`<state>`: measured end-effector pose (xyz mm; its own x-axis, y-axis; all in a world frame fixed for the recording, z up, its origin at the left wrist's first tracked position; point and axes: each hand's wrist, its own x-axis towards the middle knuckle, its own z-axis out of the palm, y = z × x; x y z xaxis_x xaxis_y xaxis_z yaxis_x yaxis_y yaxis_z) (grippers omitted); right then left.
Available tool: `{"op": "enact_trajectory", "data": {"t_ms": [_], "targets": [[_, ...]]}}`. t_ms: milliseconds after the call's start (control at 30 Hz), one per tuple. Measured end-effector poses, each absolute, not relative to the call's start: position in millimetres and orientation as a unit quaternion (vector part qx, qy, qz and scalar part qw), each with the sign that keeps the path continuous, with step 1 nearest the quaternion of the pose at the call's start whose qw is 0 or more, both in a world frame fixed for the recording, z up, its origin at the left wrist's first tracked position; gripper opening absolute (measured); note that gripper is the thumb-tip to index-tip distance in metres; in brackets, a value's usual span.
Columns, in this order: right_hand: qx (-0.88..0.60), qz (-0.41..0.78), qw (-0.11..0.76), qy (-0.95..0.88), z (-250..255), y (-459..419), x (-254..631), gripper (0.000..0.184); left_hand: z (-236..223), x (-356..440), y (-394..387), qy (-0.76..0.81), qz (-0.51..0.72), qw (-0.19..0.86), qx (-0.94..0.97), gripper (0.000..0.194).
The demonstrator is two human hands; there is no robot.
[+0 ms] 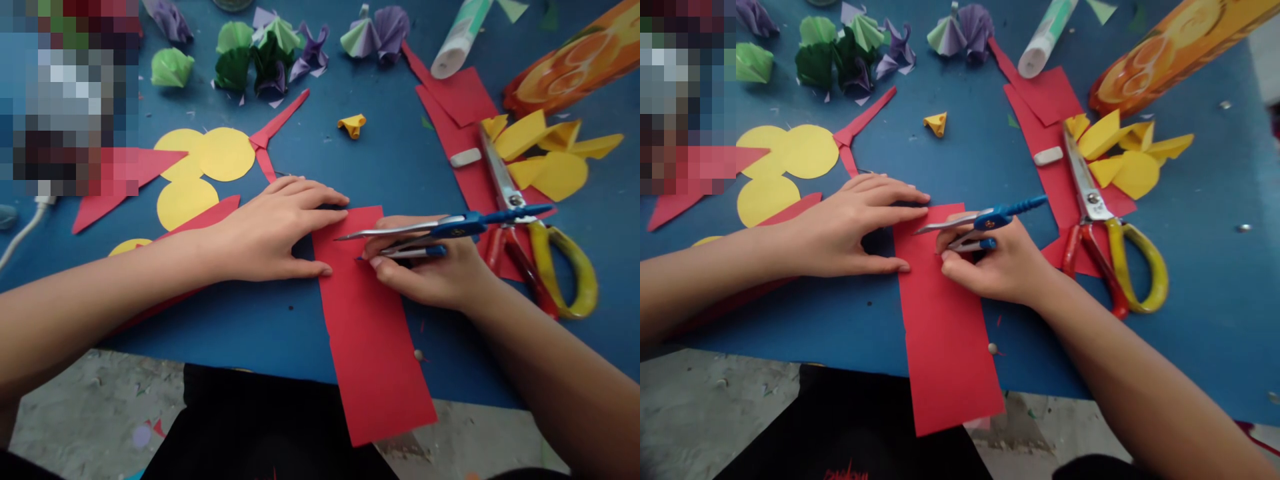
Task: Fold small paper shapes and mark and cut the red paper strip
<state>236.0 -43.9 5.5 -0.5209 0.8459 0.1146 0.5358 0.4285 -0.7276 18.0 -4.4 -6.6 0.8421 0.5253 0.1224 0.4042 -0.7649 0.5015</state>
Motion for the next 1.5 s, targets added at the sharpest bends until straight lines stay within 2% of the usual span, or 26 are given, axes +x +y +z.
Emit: {"op": "enact_trajectory", "data": {"t_ms": [167, 567, 933, 1133, 1500], "targets": [[-0.471, 0.332, 0.279, -0.768, 1.5, -44.4, 242.5, 0.003, -8.0, 17.8, -3.8, 0.246, 0.133, 0.236, 0.93, 0.052], [-0.45, 0.311, 0.247, -0.8, 0.5, -39.3, 243.0, 0.005, -7.0, 17.6, -4.3, 0.245, 0.136, 0.236, 0.93, 0.052], [-0.446, 0.343, 0.232, -0.793, 3.1, -42.8, 243.0, 0.005, -8.8, 17.1, -4.0, 0.242, 0.139, 0.231, 0.932, 0.052], [-0.475, 0.313, 0.29, -0.77, -2.1, -44.7, 242.7, 0.005, -8.5, 17.4, -4.3, 0.246, 0.137, 0.233, 0.931, 0.053], [-0.461, 0.301, 0.289, -0.783, -0.9, -42.0, 242.8, 0.009, -9.7, 17.5, -4.3, 0.243, 0.146, 0.226, 0.932, 0.054]]}}
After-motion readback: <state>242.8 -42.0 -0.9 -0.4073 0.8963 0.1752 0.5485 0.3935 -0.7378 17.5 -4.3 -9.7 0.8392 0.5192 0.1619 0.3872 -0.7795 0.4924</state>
